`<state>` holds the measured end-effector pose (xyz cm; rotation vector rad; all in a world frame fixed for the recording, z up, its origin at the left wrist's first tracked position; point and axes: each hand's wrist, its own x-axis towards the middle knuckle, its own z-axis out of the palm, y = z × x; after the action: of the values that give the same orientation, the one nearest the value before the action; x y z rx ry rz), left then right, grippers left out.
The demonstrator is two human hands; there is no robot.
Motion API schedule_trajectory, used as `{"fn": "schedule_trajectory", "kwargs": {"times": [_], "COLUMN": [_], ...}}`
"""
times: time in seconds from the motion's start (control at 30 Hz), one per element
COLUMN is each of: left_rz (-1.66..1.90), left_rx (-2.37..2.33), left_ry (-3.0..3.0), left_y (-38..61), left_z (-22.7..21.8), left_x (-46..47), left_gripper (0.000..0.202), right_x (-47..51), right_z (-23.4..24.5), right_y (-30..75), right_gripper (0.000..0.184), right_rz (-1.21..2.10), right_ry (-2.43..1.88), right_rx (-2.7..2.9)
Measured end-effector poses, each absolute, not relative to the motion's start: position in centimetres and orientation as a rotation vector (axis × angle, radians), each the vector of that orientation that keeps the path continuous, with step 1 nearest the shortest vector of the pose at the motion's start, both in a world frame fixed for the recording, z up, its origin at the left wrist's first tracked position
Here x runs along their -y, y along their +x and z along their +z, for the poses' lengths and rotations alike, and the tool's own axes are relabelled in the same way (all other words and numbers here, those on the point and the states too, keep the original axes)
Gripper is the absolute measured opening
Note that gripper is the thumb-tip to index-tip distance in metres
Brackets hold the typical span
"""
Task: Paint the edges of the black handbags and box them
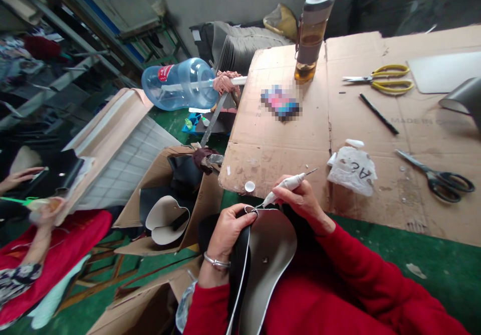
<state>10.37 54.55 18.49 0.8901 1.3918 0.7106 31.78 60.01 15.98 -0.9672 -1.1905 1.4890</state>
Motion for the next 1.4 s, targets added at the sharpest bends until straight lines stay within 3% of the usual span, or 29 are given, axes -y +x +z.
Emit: {"fn": "schedule_trajectory", "kwargs": {"times": [1.4], "left_rz": [0.801], "left_rx": [-1.306], "left_ry": [0.777], "left_y": [12.0], "left_z": [18.6], "left_x": [-53.4], "left_gripper": [0.011], "right_x": [-60.2], "right_z": [15.1], "right_y": [32.8], "right_gripper": [0.039], "right_rz": [1.549], "right_ry": [-0.914], "right_rx": [1.277]}}
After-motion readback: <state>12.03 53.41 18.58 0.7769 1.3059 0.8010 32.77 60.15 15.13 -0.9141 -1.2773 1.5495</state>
